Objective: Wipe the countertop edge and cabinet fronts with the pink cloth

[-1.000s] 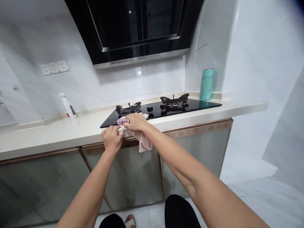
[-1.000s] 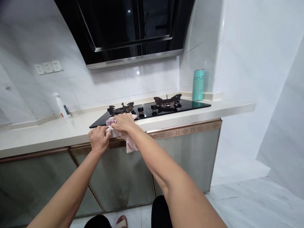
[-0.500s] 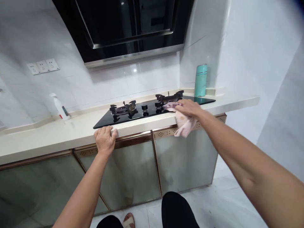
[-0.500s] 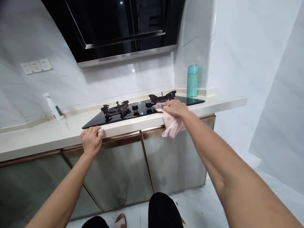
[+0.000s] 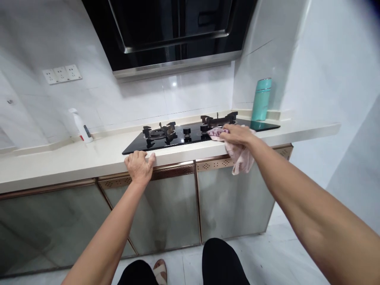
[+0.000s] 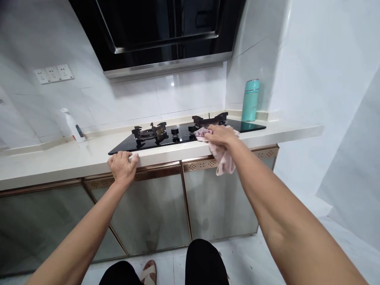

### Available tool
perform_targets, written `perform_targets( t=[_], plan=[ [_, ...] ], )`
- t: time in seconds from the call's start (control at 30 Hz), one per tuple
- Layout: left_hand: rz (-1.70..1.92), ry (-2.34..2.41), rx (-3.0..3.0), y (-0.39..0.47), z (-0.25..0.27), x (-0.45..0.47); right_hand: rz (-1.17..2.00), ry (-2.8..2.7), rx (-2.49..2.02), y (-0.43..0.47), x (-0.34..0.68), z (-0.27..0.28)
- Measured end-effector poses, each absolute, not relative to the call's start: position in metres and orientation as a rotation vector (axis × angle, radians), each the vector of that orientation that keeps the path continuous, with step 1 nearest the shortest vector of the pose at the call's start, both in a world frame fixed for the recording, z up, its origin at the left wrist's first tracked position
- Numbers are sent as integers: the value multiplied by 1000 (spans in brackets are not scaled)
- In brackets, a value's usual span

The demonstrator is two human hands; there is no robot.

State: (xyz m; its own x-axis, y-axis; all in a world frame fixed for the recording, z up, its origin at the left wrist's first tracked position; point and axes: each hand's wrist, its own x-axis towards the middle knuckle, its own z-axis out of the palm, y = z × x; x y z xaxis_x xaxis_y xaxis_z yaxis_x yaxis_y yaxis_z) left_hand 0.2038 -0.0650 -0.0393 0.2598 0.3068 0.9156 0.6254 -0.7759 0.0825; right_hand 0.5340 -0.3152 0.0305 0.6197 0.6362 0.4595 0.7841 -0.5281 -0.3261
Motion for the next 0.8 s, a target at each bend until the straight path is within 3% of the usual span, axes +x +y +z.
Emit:
perform_targets(
  t=[0.43, 0.67, 0.8],
  plan=[
    [-1550, -839, -2274, -65, -42, 198, -253, -1715, -1954, -161, 333, 47],
    [-1381, -867, -2399, -72, -31, 185, -295, -1696, -1787, -190, 371, 54],
    [-1283, -782, -2468, -95, -17, 191, -441, -1576, -1998, -240, 430, 44]
  ],
)
